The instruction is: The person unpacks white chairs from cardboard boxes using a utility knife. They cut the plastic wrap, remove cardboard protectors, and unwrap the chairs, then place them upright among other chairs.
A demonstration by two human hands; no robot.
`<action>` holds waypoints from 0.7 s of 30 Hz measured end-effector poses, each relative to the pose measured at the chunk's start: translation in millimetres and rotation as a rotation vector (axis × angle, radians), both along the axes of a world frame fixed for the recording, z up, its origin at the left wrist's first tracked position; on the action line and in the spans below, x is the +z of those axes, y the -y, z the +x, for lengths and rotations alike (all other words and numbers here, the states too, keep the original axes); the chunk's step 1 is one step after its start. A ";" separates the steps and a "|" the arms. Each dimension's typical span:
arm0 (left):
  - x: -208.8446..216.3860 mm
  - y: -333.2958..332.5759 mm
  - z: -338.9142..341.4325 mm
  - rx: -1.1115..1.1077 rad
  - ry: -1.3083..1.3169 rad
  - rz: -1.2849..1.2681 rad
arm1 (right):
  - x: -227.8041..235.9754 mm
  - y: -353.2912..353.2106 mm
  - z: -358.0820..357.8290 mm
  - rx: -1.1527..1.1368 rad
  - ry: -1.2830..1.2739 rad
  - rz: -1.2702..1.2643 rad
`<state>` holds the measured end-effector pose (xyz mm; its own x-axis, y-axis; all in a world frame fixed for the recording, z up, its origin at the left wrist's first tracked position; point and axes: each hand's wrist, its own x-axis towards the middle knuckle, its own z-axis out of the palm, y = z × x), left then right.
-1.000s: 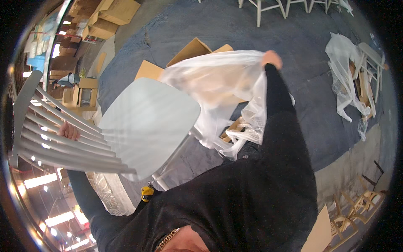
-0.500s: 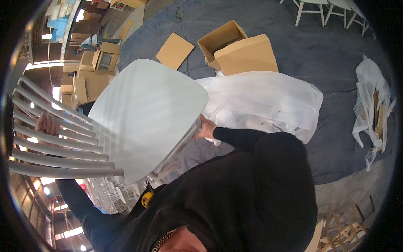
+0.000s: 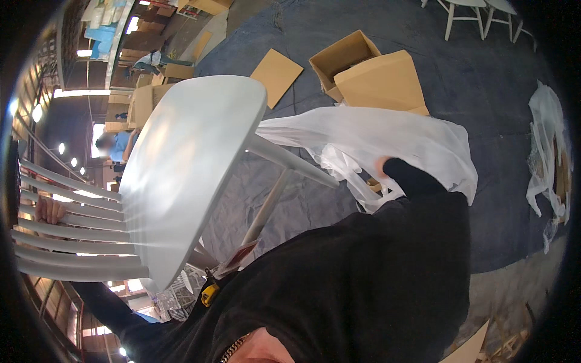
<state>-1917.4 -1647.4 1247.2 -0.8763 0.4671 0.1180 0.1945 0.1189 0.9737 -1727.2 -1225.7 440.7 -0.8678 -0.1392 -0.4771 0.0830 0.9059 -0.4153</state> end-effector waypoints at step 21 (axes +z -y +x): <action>-13.6 -37.7 32.3 0.378 -0.410 0.178 | 250.9 158.8 -117.6 0.073 -0.461 -1.667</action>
